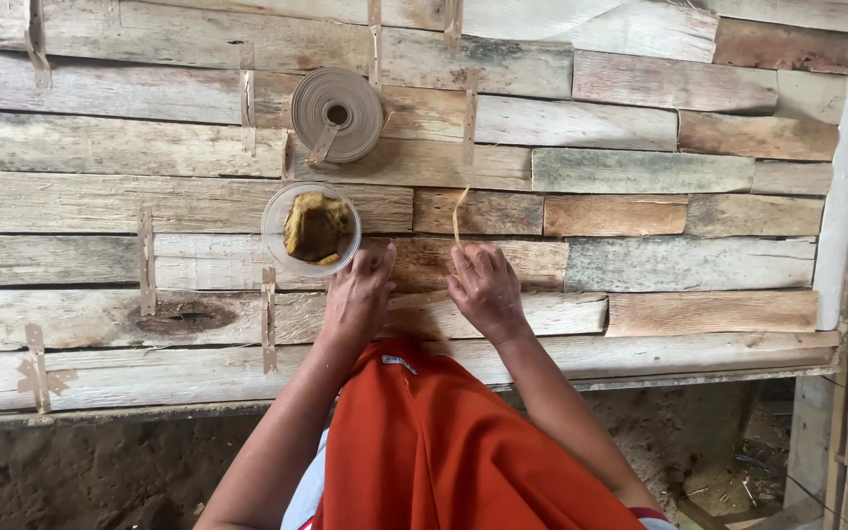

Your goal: Applying adhesive to thin wooden strips and manually pressing them onto a larger wooden panel to create a decorative or structural surface.

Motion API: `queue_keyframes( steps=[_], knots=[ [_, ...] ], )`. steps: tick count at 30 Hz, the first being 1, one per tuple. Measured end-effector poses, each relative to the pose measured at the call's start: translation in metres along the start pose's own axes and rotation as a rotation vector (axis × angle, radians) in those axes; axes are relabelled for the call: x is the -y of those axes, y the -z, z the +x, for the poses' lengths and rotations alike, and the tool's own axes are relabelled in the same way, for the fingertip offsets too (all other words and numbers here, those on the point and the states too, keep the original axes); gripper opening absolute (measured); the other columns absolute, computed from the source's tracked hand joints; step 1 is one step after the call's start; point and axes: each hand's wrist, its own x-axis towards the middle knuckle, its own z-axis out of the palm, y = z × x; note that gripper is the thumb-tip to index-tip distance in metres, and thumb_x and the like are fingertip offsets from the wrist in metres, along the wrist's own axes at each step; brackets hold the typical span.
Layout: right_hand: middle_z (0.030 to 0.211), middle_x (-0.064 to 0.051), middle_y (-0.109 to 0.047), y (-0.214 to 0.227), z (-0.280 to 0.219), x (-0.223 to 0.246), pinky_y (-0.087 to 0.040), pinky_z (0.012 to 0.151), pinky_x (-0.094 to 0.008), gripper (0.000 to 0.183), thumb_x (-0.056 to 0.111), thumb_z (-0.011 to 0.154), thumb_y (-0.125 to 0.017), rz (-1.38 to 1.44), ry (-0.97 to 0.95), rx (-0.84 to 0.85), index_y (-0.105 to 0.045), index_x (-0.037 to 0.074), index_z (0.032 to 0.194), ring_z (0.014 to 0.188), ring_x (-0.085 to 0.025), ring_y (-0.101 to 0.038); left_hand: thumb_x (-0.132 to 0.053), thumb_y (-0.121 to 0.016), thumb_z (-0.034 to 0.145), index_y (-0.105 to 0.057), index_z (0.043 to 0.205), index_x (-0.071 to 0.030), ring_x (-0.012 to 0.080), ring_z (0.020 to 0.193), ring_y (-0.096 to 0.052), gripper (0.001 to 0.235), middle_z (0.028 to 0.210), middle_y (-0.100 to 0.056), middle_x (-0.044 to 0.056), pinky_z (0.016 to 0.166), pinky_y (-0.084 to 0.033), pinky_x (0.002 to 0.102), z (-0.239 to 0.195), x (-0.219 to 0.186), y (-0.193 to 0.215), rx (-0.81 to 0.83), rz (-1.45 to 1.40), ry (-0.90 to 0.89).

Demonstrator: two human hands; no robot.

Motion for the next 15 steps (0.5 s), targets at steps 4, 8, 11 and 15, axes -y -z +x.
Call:
queue_keyframes(
  steps=[4,8,11,15],
  knots=[
    [0.105,-0.009,-0.062,-0.002,-0.007,0.0,-0.058,0.082,-0.038,0.04,0.023,0.077,-0.079,0.001,-0.007,-0.007,-0.074,0.007,0.114,0.1,-0.029,-0.065,-0.024,-0.074,0.086,-0.057,0.144,-0.022,0.0381,0.094,-0.065,0.061,0.11,-0.052,0.007,0.073,-0.061,0.059,0.0,-0.003,0.002,-0.005,0.019,-0.002],
    [0.105,-0.008,-0.062,0.0,-0.007,0.002,-0.058,0.082,-0.038,0.04,0.024,0.08,-0.077,-0.012,0.012,0.005,-0.073,0.008,0.116,0.101,-0.029,-0.065,-0.025,-0.075,0.084,-0.058,0.143,-0.022,0.0381,0.094,-0.066,0.062,0.11,-0.053,0.007,0.077,-0.059,0.062,-0.001,0.0,-0.005,-0.024,0.032,-0.016],
    [0.105,-0.008,-0.062,0.004,-0.003,0.002,-0.058,0.082,-0.039,0.039,0.024,0.081,-0.075,-0.015,0.027,0.01,-0.073,0.007,0.116,0.102,-0.03,-0.064,-0.025,-0.076,0.084,-0.058,0.142,-0.022,0.039,0.094,-0.065,0.061,0.109,-0.052,0.007,0.076,-0.06,0.06,0.0,0.0,-0.004,-0.032,0.032,-0.018],
    [0.106,-0.01,-0.062,0.004,-0.002,0.001,-0.058,0.082,-0.04,0.037,0.023,0.084,-0.073,-0.017,0.041,0.009,-0.072,0.006,0.117,0.102,-0.031,-0.064,-0.026,-0.073,0.086,-0.056,0.143,-0.02,0.0394,0.096,-0.064,0.06,0.11,-0.051,0.008,0.076,-0.061,0.06,0.001,-0.001,-0.004,-0.03,0.041,-0.015]
  ],
)
